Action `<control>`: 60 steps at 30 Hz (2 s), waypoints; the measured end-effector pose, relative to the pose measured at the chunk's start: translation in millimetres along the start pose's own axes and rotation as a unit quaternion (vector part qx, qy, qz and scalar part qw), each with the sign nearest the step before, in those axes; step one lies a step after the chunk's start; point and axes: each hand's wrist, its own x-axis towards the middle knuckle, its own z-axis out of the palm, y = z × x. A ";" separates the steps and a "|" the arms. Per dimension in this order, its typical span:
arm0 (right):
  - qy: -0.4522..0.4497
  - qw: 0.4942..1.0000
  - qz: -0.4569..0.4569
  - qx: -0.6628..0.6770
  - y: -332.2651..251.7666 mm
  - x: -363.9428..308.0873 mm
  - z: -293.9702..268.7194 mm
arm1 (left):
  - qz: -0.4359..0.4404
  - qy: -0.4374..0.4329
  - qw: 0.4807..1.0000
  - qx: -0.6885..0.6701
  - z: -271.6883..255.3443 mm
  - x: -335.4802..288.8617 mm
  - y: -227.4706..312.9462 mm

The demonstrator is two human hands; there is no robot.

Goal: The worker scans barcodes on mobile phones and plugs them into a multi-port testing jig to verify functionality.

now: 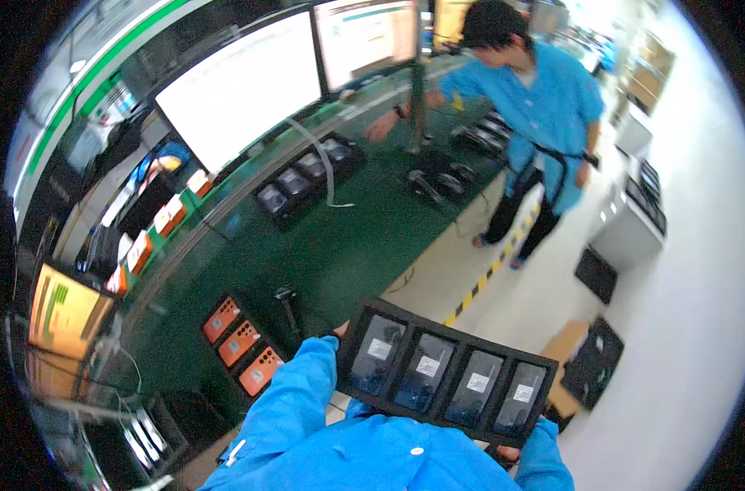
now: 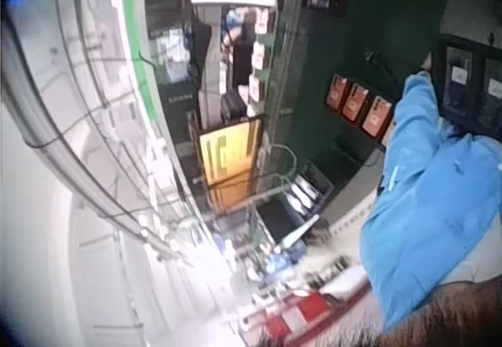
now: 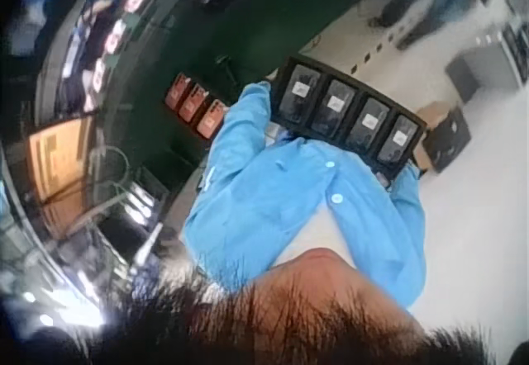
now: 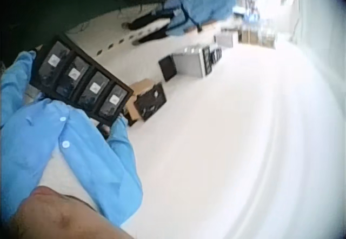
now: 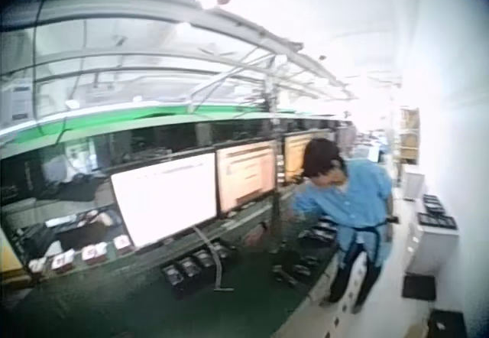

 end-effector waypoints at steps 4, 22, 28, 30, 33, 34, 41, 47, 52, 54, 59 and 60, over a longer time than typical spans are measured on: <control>-0.017 0.993 -0.103 -0.054 -158.0 96.3 -56.3 | 0.031 0.087 0.993 -0.073 -39.1 10.6 17.4; -0.210 0.886 -0.368 -0.189 -728.4 168.7 9.4 | -0.021 0.301 0.939 -0.166 -99.6 35.8 62.5; -0.275 0.811 -0.461 -0.233 -751.4 231.5 56.9 | -0.062 0.350 0.924 -0.142 -66.0 29.1 62.3; -0.267 0.788 -0.509 -0.222 -750.4 253.3 66.1 | -0.047 0.354 0.924 -0.133 -60.3 27.5 74.0; -0.177 0.845 -0.485 -0.139 -784.0 149.8 25.7 | 0.146 0.331 0.908 -0.212 -56.6 -8.2 80.5; -0.132 0.870 -0.464 -0.096 -806.2 85.4 -13.1 | 0.160 0.404 0.890 -0.137 -34.5 -28.2 96.3; -0.222 0.817 -0.531 -0.032 -742.6 179.3 37.2 | 0.269 0.547 0.792 0.034 77.7 25.9 184.5; -0.473 0.805 -0.338 0.112 -790.1 62.0 -98.4 | 0.234 0.359 0.904 0.005 155.2 88.0 153.4; -0.475 0.787 -0.386 0.072 -752.0 4.2 -147.3 | 0.208 0.216 0.949 0.093 188.9 137.3 121.2; -0.487 0.776 -0.394 0.065 -741.5 -14.6 -143.3 | 0.174 0.191 0.948 0.185 193.3 141.3 115.7; -0.499 0.788 -0.355 0.067 -735.5 -29.5 -135.5 | 0.178 0.183 0.959 0.125 179.5 149.3 99.5; -0.495 0.794 -0.348 0.060 -735.2 -30.4 -136.2 | 0.169 0.179 0.965 0.089 177.7 148.7 99.4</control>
